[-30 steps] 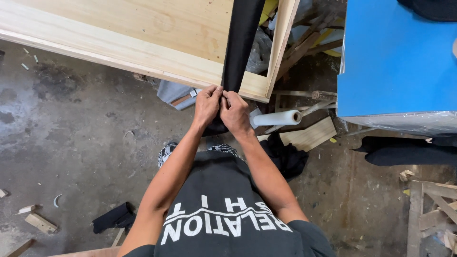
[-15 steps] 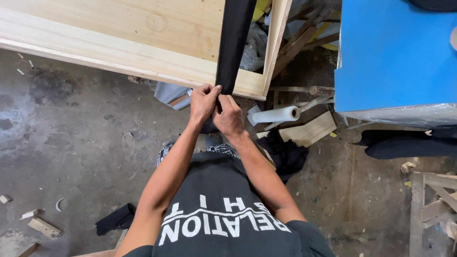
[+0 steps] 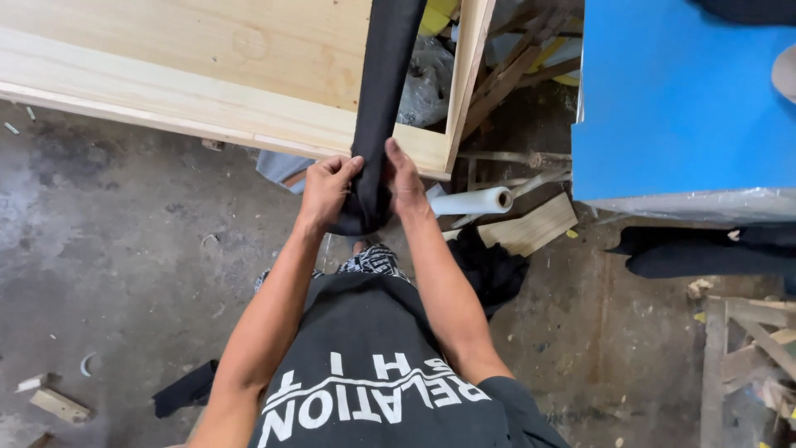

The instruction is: The person staples black fabric onto the edges of a wooden frame using a staple gun. They smooth the fabric, staple it in place, and trim the excess with scissors. The person repeats this process on different sides of the frame.

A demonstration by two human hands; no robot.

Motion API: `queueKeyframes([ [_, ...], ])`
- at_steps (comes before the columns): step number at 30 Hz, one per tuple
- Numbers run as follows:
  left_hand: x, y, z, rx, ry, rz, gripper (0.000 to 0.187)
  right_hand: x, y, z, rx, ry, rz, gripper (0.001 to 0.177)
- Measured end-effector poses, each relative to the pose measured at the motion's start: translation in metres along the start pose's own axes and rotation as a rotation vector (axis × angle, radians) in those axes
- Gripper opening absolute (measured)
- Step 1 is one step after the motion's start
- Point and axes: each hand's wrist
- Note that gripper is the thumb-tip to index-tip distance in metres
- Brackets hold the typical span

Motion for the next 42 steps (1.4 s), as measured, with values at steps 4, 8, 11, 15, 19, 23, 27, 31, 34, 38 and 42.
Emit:
queueKeyframes([
  [4, -0.004, -0.014, 0.013, 0.099, 0.038, 0.058, 0.022, 0.004, -0.004, 0.022, -0.014, -0.016, -0.025, 0.042],
  [8, -0.001, -0.023, 0.011, 0.107, 0.052, 0.074, 0.023, -0.005, 0.022, 0.05, -0.258, -0.167, -0.11, 0.054],
  [11, 0.001, -0.026, 0.01, 0.11, 0.073, 0.065, 0.023, -0.009, 0.029, 0.059, -0.212, -0.163, -0.13, 0.051],
  [15, 0.006, -0.022, 0.019, -0.012, 0.09, -0.006, 0.026, 0.01, 0.022, 0.068, -0.024, 0.02, -0.062, 0.031],
  [19, -0.006, -0.041, 0.008, -0.058, 0.079, -0.025, 0.023, 0.002, 0.049, 0.108, 0.007, 0.09, 0.014, 0.023],
  [23, -0.025, -0.082, 0.014, -0.11, 0.147, 0.044, 0.017, -0.01, 0.071, 0.123, 0.161, 0.224, -0.073, 0.028],
  [27, -0.04, -0.091, 0.017, -0.22, 0.195, 0.071, 0.013, -0.041, 0.099, 0.154, 0.223, 0.289, -0.092, 0.023],
  [31, -0.046, -0.107, 0.027, -0.251, 0.198, 0.063, 0.013, -0.029, 0.069, 0.127, 0.259, 0.274, -0.124, 0.04],
  [34, -0.049, -0.105, 0.035, -0.257, 0.168, 0.079, 0.015, -0.031, 0.066, 0.123, 0.121, 0.256, -0.133, 0.048],
  [38, -0.045, -0.1, 0.039, -0.286, 0.155, 0.069, 0.015, -0.039, 0.101, 0.158, 0.127, 0.303, -0.025, 0.02],
  [42, -0.044, -0.1, 0.037, -0.314, 0.153, 0.05, 0.016, -0.047, 0.119, 0.178, 0.318, 0.332, 0.053, 0.021],
])
Point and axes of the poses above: each hand's wrist, its own x-axis away from the middle knuckle, its own z-axis out of the back of the hand, y = z × x, and after that the axes turned 11 degrees about -y, right-handed
